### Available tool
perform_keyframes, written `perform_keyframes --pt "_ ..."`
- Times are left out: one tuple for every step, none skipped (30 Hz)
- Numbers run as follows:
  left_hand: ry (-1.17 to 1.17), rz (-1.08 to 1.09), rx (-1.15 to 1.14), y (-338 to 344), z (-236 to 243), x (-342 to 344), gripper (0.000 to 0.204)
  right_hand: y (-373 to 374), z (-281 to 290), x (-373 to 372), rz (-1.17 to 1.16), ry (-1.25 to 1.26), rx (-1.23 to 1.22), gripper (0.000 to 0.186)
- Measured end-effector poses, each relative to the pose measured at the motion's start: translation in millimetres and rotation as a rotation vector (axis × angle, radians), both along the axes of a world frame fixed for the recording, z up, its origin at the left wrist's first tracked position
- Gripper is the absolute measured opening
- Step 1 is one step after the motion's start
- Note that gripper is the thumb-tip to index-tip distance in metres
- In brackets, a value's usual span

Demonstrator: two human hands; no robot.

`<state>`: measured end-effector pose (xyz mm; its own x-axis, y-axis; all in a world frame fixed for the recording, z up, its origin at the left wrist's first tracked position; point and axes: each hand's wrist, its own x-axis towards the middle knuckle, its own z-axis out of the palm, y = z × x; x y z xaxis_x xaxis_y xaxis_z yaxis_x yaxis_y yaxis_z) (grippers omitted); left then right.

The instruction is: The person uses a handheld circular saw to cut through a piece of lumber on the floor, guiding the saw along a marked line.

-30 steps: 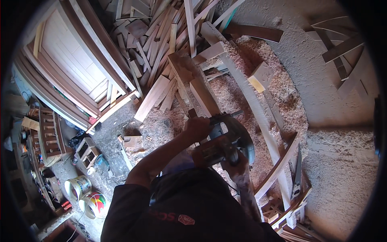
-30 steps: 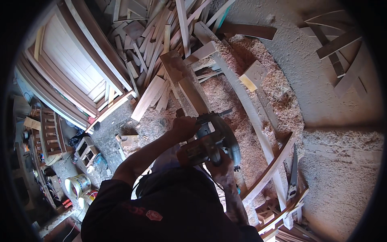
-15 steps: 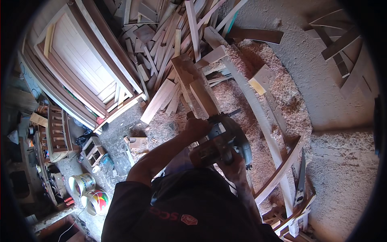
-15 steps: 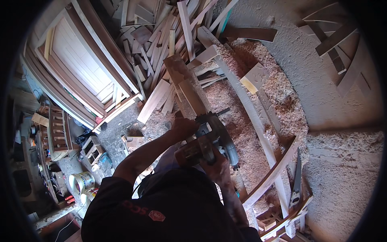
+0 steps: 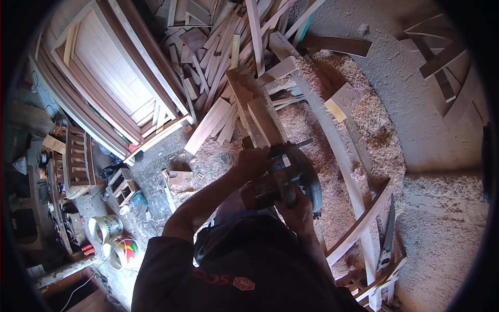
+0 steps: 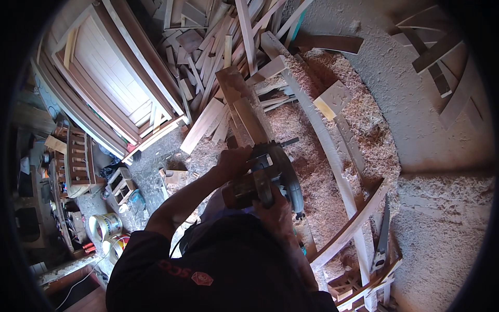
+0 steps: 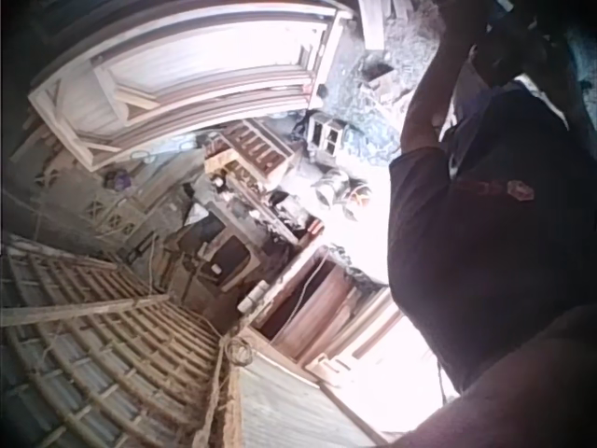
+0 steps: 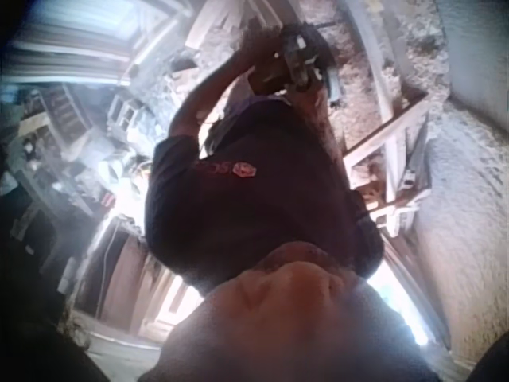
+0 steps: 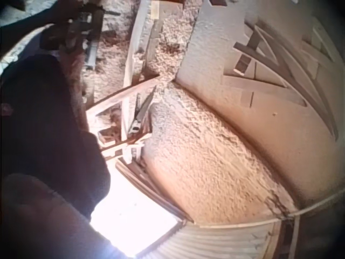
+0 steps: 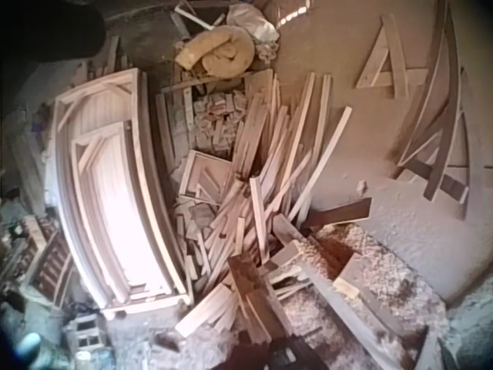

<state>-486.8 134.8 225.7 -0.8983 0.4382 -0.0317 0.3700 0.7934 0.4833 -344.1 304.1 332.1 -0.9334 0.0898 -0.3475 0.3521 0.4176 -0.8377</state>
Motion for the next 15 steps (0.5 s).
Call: perform_keyframes --pt "-0.018 -0.03 -0.073 -2.5 -4.9 -4.2 0.034 -2.3 -0.1 -1.5 0.021 0.011 0.001 0.058" --pt "-0.038 -0.061 -0.144 -3.6 -10.5 -9.5 0.035 -4.4 1.8 -4.0 0.028 0.019 -0.007 0.058" --pt "-0.059 -0.092 -0.216 -6.0 -15.9 -13.3 0.037 -6.8 5.8 -7.2 0.034 0.026 -0.016 0.057" --pt "-0.043 -0.052 -0.153 -2.8 -16.8 -12.7 0.036 -5.0 7.8 -7.5 0.034 0.026 -0.014 0.057" --pt "-0.028 -0.009 -0.091 -0.4 -17.5 -11.9 0.035 -3.1 7.2 -6.6 0.026 0.008 -0.001 0.057" --pt "-0.012 0.035 -0.03 1.6 -17.9 -10.6 0.034 -1.0 6.1 -5.2 0.018 -0.009 0.013 0.057" --pt "-0.01 0.009 -0.014 0.5 -20.6 -8.5 0.034 -0.9 5.4 -4.1 0.011 -0.025 0.019 0.057" --pt "-0.008 -0.015 0.002 -1.0 -23.1 -6.1 0.034 -1.1 7.1 -4.0 0.006 -0.047 0.031 0.057" --pt "-0.005 -0.04 0.017 -2.3 -25.6 -3.8 0.034 -1.5 10.2 -3.9 0.001 -0.069 0.043 0.057" --pt "-0.052 -0.032 -0.027 -3.4 -27.7 -5.6 0.034 -3.5 12.4 -6.5 0.0 -0.083 0.051 0.057" --pt "-0.1 -0.024 -0.071 -2.4 -29.6 -8.0 0.034 -5.2 9.7 -7.5 0.009 -0.062 0.037 0.058" --pt "-0.149 -0.015 -0.116 -4.0 -31.4 -9.5 0.033 -6.9 4.3 -7.2 0.019 -0.041 0.022 0.058" --pt "-0.168 0.0 -0.104 -3.1 -26.6 -8.4 0.033 -5.2 1.1 -5.9 0.016 -0.027 0.014 0.058" --pt "-0.187 0.016 -0.092 -4.3 -20.2 -6.3 0.032 -3.5 0.2 -5.4 0.018 -0.014 0.027 0.058" --pt "-0.206 0.032 -0.081 -6.5 -16.4 -3.8 0.032 -2.0 -0.1 -5.1 0.021 -0.001 0.039 0.058"
